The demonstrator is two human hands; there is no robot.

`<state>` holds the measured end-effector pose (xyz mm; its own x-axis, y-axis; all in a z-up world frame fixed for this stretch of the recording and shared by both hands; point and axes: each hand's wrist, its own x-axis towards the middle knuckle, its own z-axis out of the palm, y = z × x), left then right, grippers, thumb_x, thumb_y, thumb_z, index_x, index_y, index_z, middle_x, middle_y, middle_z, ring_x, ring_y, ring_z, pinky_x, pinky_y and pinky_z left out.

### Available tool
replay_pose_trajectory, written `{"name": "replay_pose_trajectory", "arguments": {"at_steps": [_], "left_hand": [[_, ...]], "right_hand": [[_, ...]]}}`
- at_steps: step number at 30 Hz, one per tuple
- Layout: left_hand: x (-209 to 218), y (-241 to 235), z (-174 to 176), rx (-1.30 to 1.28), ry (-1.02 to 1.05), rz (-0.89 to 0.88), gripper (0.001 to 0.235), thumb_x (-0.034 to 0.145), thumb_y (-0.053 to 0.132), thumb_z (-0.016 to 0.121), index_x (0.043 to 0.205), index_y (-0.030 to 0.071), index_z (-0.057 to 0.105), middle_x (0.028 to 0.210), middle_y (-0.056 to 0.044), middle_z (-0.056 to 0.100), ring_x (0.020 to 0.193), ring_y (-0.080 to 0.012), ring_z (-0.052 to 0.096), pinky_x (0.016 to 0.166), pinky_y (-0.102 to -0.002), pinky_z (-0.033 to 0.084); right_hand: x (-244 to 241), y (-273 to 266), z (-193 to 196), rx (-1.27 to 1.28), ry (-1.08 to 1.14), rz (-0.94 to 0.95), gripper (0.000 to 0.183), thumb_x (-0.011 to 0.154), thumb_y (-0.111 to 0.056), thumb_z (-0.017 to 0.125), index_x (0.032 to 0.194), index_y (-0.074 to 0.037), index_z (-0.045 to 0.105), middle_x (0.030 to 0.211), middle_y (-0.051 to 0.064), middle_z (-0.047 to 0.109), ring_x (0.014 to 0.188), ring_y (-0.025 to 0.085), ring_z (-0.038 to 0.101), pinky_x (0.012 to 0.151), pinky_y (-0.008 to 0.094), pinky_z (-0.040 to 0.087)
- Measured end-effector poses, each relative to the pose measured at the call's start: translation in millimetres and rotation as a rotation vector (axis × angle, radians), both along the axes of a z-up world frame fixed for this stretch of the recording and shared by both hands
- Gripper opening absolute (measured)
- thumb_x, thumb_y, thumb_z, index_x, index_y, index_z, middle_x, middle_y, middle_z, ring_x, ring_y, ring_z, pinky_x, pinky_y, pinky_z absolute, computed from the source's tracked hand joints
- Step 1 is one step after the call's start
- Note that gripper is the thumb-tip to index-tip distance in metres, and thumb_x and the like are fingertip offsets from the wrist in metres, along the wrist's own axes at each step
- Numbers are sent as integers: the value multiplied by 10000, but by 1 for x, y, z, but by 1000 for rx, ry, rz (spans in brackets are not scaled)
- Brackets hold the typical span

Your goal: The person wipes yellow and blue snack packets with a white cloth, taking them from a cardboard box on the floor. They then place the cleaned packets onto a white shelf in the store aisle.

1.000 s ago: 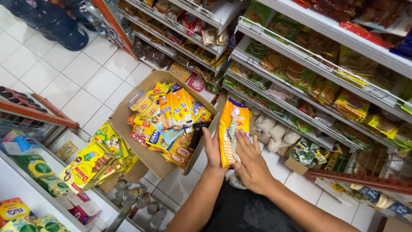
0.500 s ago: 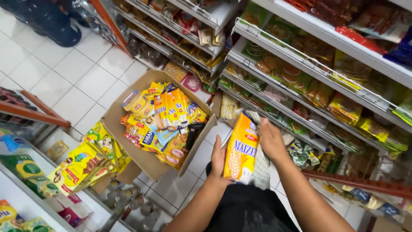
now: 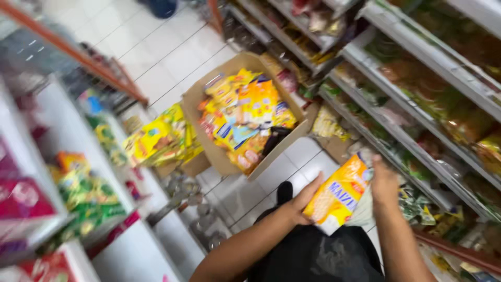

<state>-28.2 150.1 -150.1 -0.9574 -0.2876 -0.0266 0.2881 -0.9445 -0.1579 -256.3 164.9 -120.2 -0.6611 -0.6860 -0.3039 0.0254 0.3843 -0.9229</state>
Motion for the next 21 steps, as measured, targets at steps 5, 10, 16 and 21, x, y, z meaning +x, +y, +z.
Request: {"name": "replay_pose_trajectory", "arguments": {"at_steps": [5,10,16,21], "left_hand": [[-13,29,27,5,-53,226,739,1123,607,480,1590,38,425,1484,-202,604,1308,-384,616,1143,-542,464],[6,54,82,-125,57,482,711,1102,531,535,1555,-7,434,1419,-266,595,1236,-435,607,1085,-564,494],[-5,128,96,-41,-148,448,625,1061,438,537,1523,24,454,1421,-209,601,1261,-367,618,1078,-506,508],[-5,194,83,13,-231,441,595,1033,420,519,1479,27,493,1387,-189,624,1242,-338,634,1080,-487,505]], "right_hand": [[-2,3,80,-297,-418,-94,263,1115,-285,561,1138,-44,663,1063,95,693,922,228,646,816,377,523],[4,64,124,-478,-527,130,130,1056,-168,590,1124,-65,629,1077,77,708,962,208,700,877,375,588],[27,137,64,-260,-268,115,264,1037,-130,651,1260,10,665,1150,92,700,992,157,650,865,310,531],[51,187,53,-122,-812,147,475,1027,-376,531,1277,18,621,1164,161,733,965,248,728,843,394,587]]}}
